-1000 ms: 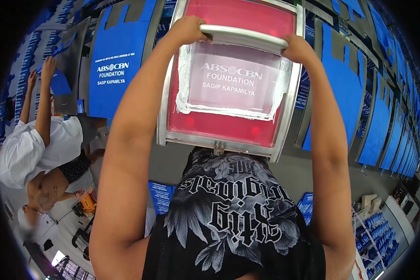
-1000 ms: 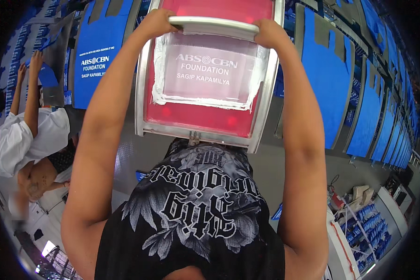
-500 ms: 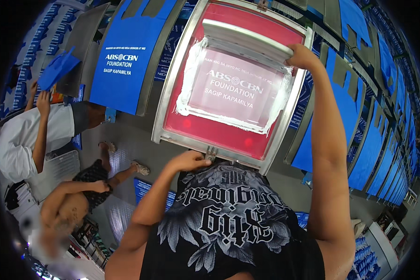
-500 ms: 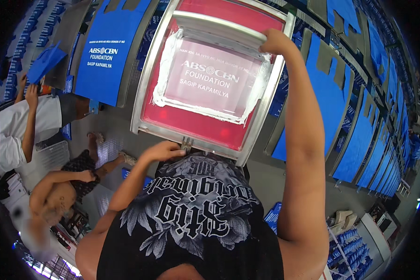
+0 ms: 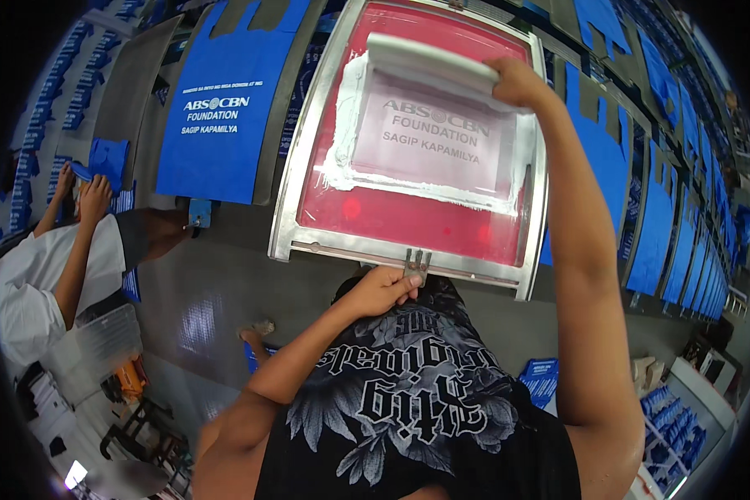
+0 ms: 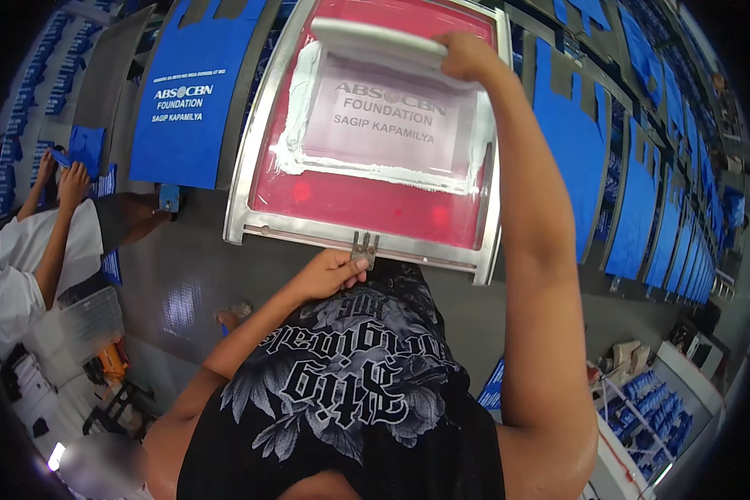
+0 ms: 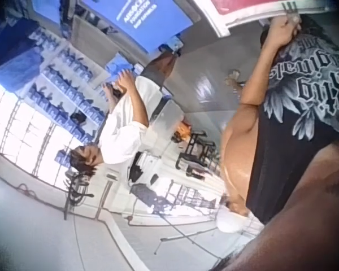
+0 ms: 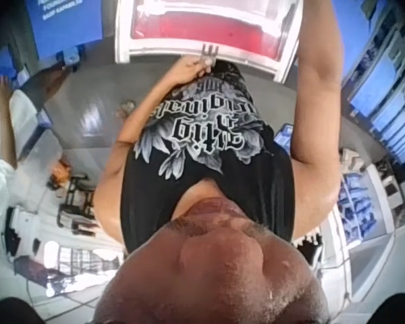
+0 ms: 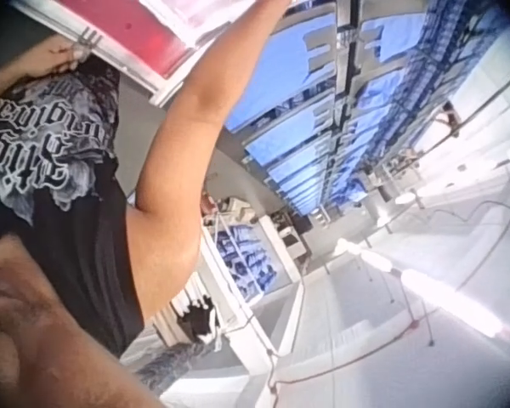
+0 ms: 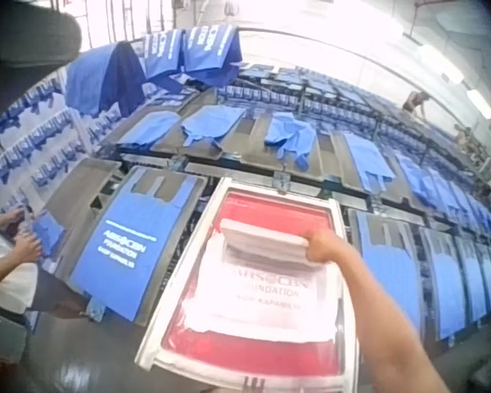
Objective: Using a squeegee to apply white ink through a screen onto blue fabric panels on a multi-station printing press.
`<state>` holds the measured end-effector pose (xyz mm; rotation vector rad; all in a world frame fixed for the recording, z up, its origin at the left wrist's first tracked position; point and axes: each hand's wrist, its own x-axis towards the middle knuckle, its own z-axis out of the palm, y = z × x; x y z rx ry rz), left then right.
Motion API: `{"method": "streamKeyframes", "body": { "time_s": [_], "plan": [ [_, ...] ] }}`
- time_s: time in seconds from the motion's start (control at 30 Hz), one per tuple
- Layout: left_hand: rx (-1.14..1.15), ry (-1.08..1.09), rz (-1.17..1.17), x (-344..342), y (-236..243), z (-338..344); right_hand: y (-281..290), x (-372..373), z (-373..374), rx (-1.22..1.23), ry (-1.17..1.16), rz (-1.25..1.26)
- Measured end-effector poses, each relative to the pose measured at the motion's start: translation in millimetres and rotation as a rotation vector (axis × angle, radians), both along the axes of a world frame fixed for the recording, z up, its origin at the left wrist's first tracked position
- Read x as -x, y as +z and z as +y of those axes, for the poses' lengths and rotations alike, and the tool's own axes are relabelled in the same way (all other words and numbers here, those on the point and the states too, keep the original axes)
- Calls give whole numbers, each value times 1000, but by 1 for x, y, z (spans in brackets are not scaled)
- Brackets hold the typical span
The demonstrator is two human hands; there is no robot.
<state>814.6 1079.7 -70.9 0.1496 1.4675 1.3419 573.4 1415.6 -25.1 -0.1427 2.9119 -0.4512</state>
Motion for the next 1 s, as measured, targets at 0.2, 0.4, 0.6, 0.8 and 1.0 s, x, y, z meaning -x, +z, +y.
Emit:
{"method": "streamKeyframes", "body": {
  "time_s": [0.2,0.4,0.6,0.8,1.0],
  "plan": [
    [69,60,3,-6,-5,-2,22,-189,-92,-8,15,-20],
    [372,11,126,-11,-39,8,7,-223,-96,59,-47,143],
    [667,-1,250,-12,-41,9,-8,-218,-25,97,-144,15],
    [782,-215,613,11,-10,16,-79,-205,25,614,-319,37],
    [1007,488,978,146,-4,-74,-94,-172,13,1221,-504,-42]
  ]
}}
